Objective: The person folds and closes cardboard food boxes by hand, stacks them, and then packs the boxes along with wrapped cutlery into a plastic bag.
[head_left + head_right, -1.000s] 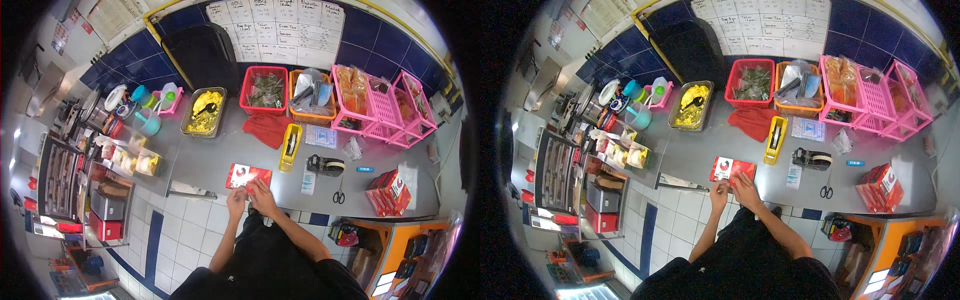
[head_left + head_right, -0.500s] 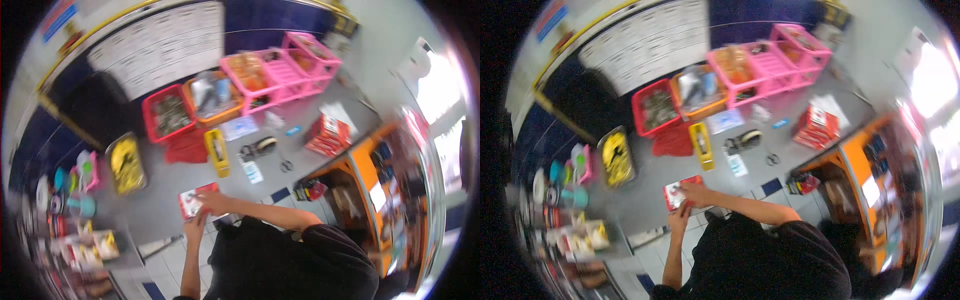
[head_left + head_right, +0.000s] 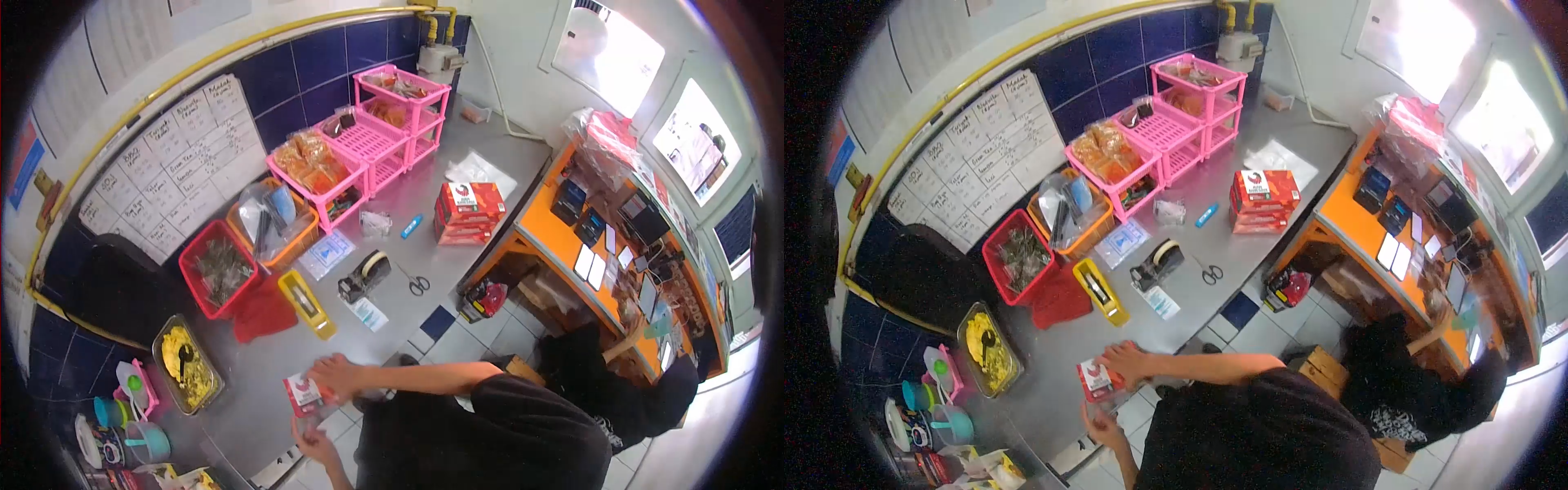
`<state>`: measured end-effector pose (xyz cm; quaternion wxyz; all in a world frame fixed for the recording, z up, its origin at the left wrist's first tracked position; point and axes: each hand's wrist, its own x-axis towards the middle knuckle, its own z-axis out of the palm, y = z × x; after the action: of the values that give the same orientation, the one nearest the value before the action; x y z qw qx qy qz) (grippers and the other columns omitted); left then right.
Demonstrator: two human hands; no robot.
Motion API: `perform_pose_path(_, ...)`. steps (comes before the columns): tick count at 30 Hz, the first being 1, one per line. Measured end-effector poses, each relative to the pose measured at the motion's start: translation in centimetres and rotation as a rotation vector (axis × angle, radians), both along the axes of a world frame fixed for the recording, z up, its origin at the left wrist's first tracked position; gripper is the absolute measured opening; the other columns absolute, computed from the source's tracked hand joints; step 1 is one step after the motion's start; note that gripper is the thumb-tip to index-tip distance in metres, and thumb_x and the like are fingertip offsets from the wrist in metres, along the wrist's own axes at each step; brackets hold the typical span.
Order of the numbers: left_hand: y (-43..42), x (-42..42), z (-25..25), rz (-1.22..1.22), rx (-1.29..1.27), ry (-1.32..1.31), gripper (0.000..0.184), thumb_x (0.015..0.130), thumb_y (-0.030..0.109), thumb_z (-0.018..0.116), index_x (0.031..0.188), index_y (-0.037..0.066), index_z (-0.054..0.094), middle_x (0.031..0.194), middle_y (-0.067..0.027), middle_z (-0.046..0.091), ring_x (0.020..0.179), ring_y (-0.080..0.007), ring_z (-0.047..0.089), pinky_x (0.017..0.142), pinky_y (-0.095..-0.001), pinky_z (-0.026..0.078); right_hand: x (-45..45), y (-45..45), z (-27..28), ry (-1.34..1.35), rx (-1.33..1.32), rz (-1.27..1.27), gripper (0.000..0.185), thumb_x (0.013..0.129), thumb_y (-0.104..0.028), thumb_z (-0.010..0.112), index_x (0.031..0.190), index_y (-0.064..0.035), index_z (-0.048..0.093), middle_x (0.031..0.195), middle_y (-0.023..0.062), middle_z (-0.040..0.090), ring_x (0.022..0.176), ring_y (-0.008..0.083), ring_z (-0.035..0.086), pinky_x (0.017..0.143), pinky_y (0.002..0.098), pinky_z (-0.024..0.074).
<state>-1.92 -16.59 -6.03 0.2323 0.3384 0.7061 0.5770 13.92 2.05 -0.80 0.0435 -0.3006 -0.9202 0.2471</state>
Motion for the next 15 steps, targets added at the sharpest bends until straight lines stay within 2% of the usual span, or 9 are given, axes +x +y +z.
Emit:
perform_pose_path(2,-1.9,0.6,2.3,0.147,-0.027,-0.015,0.035,0.094,0.013,0.061,0.127,0.002,0.060,0.071,-0.0040,0.062,0.053,-0.0108,0.049,0.055,-0.0273,0.045,4.2,0.0,1.4,0.076,-0.161,-0.026,0.111,0.051,-0.048,0.090,0.141,-0.0157,0.034,0.121,0.0195,0.052,0.118,0.0401,0.052,0.095,0.0536,0.0408)
perform_pose_path(3,-2.6,0.7,1.4,0.153,-0.022,-0.014,0.035,0.094,0.013,0.061,0.127,0.002,0.060,0.071,-0.0040,0.062,0.053,-0.0108,0.049,0.055,-0.0273,0.045,6.9,0.3,3.4,0.074,-0.190,-0.060,0.101,0.055,-0.043,0.089,0.138,-0.0157,0.039,0.119,0.0173,0.053,0.116,0.0379,0.053,0.094,0.0514,0.0424)
perform_pose_path(5,-3.6,0.3,-0.3,0.138,0.030,0.123,0.031,0.102,0.012,0.054,0.131,-0.001,0.053,0.095,-0.0097,0.063,0.059,-0.0077,0.053,0.051,-0.0225,0.045,13.3,2.3,9.5,0.132,-0.222,-0.126,0.090,0.059,-0.036,0.087,0.135,-0.0145,0.044,0.116,0.0155,0.057,0.112,0.0360,0.055,0.093,0.0479,0.0450)
perform_pose_path(8,-4.3,1.3,-0.6,0.169,-0.114,0.060,0.028,0.102,0.012,0.054,0.127,-0.001,0.054,0.098,-0.0109,0.064,0.059,-0.0094,0.055,0.052,-0.0236,0.046,24.3,6.3,16.6,0.204,-0.047,-0.211,0.087,0.059,-0.030,0.086,0.134,-0.0106,0.045,0.114,0.0167,0.059,0.110,0.0370,0.057,0.097,0.0458,0.0456)
perform_pose_path(9,-4.3,1.4,-1.7,0.158,-0.096,0.118,0.025,0.102,0.011,0.053,0.123,-0.001,0.056,0.097,-0.0098,0.066,0.059,-0.0101,0.054,0.052,-0.0223,0.045,27.3,7.3,21.3,0.093,-0.092,-0.348,0.086,0.060,-0.028,0.086,0.133,-0.0086,0.046,0.117,0.0171,0.058,0.113,0.0374,0.055,0.100,0.0453,0.0433)
perform_pose_path(10,-4.1,1.5,-2.1,0.168,-0.095,0.122,0.025,0.102,0.011,0.053,0.123,-0.001,0.056,0.097,-0.0098,0.066,0.059,-0.0101,0.054,0.052,-0.0223,0.045,30.6,8.6,22.9,0.055,0.063,-0.407,0.084,0.060,-0.028,0.086,0.132,-0.0086,0.047,0.122,0.0180,0.055,0.117,0.0372,0.053,0.102,0.0459,0.0403)
perform_pose_path(11,-3.8,1.3,-2.2,0.081,-0.138,0.126,0.022,0.102,0.012,0.053,0.120,-0.001,0.057,0.093,-0.0091,0.066,0.059,-0.0104,0.054,0.052,-0.0232,0.044,33.6,9.9,24.0,-0.004,0.244,-0.459,0.084,0.061,-0.031,0.086,0.133,-0.0085,0.047,0.125,0.0175,0.053,0.122,0.0363,0.049,0.103,0.0473,0.0379)
perform_pose_path(13,-3.3,0.9,-1.7,0.031,-0.180,0.134,0.020,0.102,0.012,0.053,0.116,-0.001,0.059,0.088,-0.0083,0.066,0.058,-0.0108,0.053,0.052,-0.0240,0.044,39.1,13.3,24.9,-0.098,0.335,-0.531,0.088,0.061,-0.035,0.085,0.135,-0.0086,0.046,0.126,0.0175,0.052,0.124,0.0359,0.048,0.104,0.0474,0.0368)
perform_pose_path(15,-1.3,1.1,3.2,-0.080,-0.256,0.509,0.022,0.096,0.016,0.058,0.109,0.000,0.067,0.068,-0.0082,0.062,0.054,-0.0164,0.056,0.056,-0.0310,0.047,43.6,17.2,24.3,-0.179,0.398,-0.508,0.094,0.057,-0.038,0.087,0.136,-0.0077,0.046,0.130,0.0190,0.051,0.126,0.0372,0.046,0.107,0.0466,0.0351)
